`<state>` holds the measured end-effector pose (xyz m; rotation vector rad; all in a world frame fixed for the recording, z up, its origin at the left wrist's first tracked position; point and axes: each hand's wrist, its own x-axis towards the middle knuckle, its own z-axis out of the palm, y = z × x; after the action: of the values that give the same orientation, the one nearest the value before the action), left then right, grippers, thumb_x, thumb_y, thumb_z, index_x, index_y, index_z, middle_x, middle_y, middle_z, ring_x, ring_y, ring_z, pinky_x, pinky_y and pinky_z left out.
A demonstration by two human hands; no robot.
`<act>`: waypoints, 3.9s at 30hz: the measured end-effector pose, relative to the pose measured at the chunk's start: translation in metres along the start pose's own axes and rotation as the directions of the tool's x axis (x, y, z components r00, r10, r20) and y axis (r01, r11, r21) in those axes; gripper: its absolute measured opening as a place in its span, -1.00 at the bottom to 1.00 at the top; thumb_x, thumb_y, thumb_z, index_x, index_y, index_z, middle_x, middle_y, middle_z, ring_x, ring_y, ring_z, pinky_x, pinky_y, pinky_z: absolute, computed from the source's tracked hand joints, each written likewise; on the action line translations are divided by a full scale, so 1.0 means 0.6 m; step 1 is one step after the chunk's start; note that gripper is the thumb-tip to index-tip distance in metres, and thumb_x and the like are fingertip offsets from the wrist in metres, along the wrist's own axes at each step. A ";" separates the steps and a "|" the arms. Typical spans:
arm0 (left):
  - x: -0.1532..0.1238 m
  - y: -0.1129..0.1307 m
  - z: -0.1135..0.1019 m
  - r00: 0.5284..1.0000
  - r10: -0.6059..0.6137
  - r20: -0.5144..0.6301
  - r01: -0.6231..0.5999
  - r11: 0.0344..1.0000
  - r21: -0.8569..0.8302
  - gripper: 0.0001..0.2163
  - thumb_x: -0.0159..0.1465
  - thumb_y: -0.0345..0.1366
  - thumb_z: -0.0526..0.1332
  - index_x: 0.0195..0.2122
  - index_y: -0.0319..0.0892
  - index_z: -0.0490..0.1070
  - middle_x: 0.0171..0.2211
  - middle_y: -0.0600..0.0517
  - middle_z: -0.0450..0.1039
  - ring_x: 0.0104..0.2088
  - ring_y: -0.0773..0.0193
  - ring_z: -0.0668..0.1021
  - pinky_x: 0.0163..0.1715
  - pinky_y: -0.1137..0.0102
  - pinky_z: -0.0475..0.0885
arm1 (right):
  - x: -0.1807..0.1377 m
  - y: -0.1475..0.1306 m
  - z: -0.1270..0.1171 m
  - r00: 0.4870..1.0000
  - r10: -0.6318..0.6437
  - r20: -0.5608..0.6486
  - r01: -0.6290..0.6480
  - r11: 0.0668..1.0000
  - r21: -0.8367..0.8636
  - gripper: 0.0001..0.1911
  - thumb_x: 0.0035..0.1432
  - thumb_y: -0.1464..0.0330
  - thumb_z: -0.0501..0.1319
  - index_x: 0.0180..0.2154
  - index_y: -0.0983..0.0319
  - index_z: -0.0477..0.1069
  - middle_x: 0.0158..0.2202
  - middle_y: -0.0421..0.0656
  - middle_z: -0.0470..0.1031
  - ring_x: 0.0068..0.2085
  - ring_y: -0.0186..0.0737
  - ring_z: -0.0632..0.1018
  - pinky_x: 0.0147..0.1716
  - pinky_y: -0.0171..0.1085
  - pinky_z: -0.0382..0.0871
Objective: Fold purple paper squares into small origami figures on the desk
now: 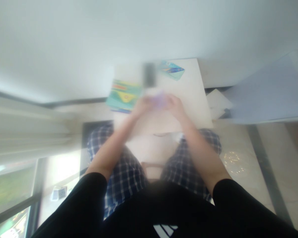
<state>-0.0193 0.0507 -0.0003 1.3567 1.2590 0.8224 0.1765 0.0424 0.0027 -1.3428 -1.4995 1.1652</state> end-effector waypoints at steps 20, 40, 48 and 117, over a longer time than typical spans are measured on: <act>-0.011 -0.009 0.012 0.939 0.243 -0.244 -0.171 0.944 0.281 -0.92 0.18 -0.30 0.30 -0.33 -0.17 0.49 -0.30 -0.01 0.59 -0.25 0.25 0.59 -0.17 0.39 0.50 | -0.003 -0.010 0.005 1.000 0.022 0.012 -0.023 0.998 0.059 -0.53 -0.03 0.08 0.35 -0.16 0.27 0.57 -0.31 -0.10 0.66 -0.24 -0.08 0.67 -0.14 -0.09 0.58; 0.001 -0.011 -0.007 0.968 0.235 -0.083 -0.223 0.965 0.136 -0.71 0.22 -0.08 0.29 -0.12 -0.09 0.57 -0.14 -0.03 0.59 -0.09 0.20 0.59 -0.06 0.37 0.47 | -0.003 0.002 0.001 0.993 0.027 0.112 -0.043 0.988 0.146 -0.32 -0.11 -0.11 0.37 -0.08 0.25 0.57 -0.14 -0.07 0.66 -0.17 -0.09 0.65 -0.16 -0.15 0.59; -0.005 -0.019 0.003 0.951 0.304 -0.055 -0.263 0.891 0.371 -0.75 0.29 -0.12 0.24 -0.08 -0.05 0.60 -0.06 -0.05 0.52 0.10 0.08 0.46 0.18 0.25 0.33 | -0.007 -0.009 0.001 0.996 0.067 0.053 -0.071 0.994 0.079 -0.24 0.01 -0.29 0.13 -0.23 0.27 0.58 -0.22 -0.06 0.65 -0.13 -0.05 0.62 -0.19 -0.14 0.58; -0.017 0.001 0.002 0.947 0.040 0.317 -0.103 0.977 0.185 -0.34 0.27 0.25 0.11 -0.02 -0.32 0.55 -0.17 -0.21 0.64 -0.03 -0.02 0.64 0.09 0.16 0.48 | -0.010 -0.027 0.002 0.998 0.048 -0.039 -0.046 0.997 0.062 -0.79 0.08 0.27 0.24 -0.42 0.25 0.58 -0.45 -0.20 0.64 -0.33 -0.23 0.64 -0.23 -0.27 0.51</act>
<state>-0.0199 0.0408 0.0018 1.6305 1.0673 0.5121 0.1720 0.0363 0.0183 -1.3590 -1.3997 1.1970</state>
